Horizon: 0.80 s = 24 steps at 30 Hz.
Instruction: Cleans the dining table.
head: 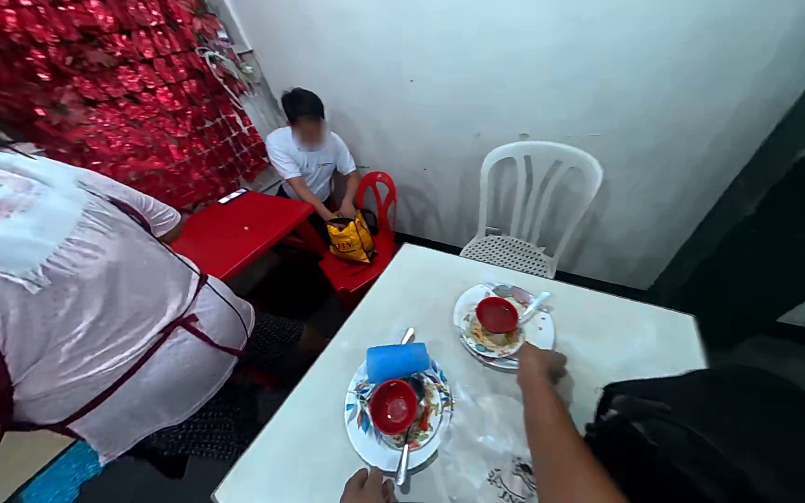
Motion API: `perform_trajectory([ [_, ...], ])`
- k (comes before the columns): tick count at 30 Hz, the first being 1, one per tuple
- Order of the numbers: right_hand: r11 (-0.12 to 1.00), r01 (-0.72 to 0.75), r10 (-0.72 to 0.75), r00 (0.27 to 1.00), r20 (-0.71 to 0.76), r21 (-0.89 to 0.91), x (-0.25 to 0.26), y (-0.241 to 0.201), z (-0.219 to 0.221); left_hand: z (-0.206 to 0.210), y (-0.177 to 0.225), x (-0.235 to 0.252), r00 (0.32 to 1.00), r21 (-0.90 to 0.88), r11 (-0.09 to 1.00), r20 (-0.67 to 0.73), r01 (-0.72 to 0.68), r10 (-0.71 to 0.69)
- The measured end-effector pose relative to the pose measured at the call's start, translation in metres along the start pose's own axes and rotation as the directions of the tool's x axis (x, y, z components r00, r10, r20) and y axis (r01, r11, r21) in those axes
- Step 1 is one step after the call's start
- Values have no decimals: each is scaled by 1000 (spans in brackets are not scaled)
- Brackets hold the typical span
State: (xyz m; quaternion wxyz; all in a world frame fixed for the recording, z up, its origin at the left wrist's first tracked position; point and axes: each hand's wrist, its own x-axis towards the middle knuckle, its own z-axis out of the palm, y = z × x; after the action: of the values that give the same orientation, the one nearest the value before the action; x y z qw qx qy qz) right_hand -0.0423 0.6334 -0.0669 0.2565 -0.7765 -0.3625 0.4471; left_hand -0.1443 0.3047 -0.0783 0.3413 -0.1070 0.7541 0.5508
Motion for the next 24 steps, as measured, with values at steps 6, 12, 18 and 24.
perform_trajectory([
  [6,990,24,-26,1000,-9,-141,32,15,4,-1,15,47,992,139,989,-121,59,-42],
  [12,1000,-2,5,992,127,-21,37,15,-5,-46,29,68,989,276,960,-149,36,6],
  [18,995,67,-80,974,214,68,28,14,3,-143,23,76,979,549,833,-198,69,49],
  [24,966,142,-211,918,336,216,-29,-20,9,-201,29,77,977,465,882,-209,71,32],
])
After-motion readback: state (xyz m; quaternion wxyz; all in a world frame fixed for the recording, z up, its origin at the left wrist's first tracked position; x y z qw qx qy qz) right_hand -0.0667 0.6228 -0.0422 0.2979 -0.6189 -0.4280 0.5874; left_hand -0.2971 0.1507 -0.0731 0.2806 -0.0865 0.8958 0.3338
